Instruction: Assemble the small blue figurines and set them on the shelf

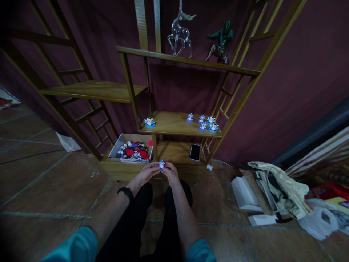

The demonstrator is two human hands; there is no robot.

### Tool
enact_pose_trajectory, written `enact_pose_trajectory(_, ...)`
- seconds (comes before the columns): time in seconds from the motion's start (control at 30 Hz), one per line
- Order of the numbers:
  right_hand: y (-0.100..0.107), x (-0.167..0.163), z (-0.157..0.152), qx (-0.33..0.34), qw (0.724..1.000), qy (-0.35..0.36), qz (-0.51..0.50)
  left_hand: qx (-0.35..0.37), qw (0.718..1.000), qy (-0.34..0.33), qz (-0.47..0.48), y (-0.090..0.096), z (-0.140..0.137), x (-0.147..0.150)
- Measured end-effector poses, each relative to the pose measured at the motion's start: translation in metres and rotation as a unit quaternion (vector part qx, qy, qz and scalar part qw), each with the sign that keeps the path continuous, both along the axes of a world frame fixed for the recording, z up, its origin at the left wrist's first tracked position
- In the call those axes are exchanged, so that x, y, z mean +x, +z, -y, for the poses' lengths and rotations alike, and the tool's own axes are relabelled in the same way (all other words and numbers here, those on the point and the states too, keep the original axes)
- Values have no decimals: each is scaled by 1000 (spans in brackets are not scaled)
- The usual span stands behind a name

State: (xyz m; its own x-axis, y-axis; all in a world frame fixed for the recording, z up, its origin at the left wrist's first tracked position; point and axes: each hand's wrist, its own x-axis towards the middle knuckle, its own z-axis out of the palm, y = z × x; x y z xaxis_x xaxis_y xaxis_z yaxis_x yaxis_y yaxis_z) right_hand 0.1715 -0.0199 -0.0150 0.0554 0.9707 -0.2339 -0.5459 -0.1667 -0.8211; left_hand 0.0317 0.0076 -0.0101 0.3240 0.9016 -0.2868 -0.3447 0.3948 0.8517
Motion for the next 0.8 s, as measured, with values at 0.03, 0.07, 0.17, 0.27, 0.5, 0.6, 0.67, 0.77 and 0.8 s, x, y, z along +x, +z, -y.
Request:
enact_pose_trajectory(0.03, -1, 0, -1, 2, 1000, 2, -2, 2, 1000, 1, 3, -1, 0, 0)
enact_pose_trajectory(0.07, -1, -1, -1, 5, 1000, 4, -4, 4, 1000, 0, 6, -1, -1, 0)
enact_pose_trajectory(0.17, -2, -1, -2, 7, 1000, 4, -5, 6, 1000, 8, 11, -4, -2, 0)
enact_pose_trajectory(0.27, -3, -1, -3, 2, 1000, -3, 2, 5, 1000, 22, 11, -6, -2, 0)
enact_pose_trajectory(0.5, -5, -3, -4, 10, 1000, -24, -6, -12, 999, 3, 38, -4, -3, 0)
enact_pose_trajectory(0.6, -3, -4, -3, 8, 999, -34, -19, -15, 998, -12, 58, -2, -2, -1)
enact_pose_trajectory(0.67, -1, -3, -2, 10, 999, -34, -28, -20, 998, -7, 64, -1, -2, -1)
enact_pose_trajectory(0.77, 0, -1, 0, 8, 999, -26, -34, -28, 997, 18, 65, 0, -1, -1)
enact_pose_trajectory(0.8, 0, 0, 0, 9, 999, -23, -35, -30, 997, 25, 66, 1, 0, -1)
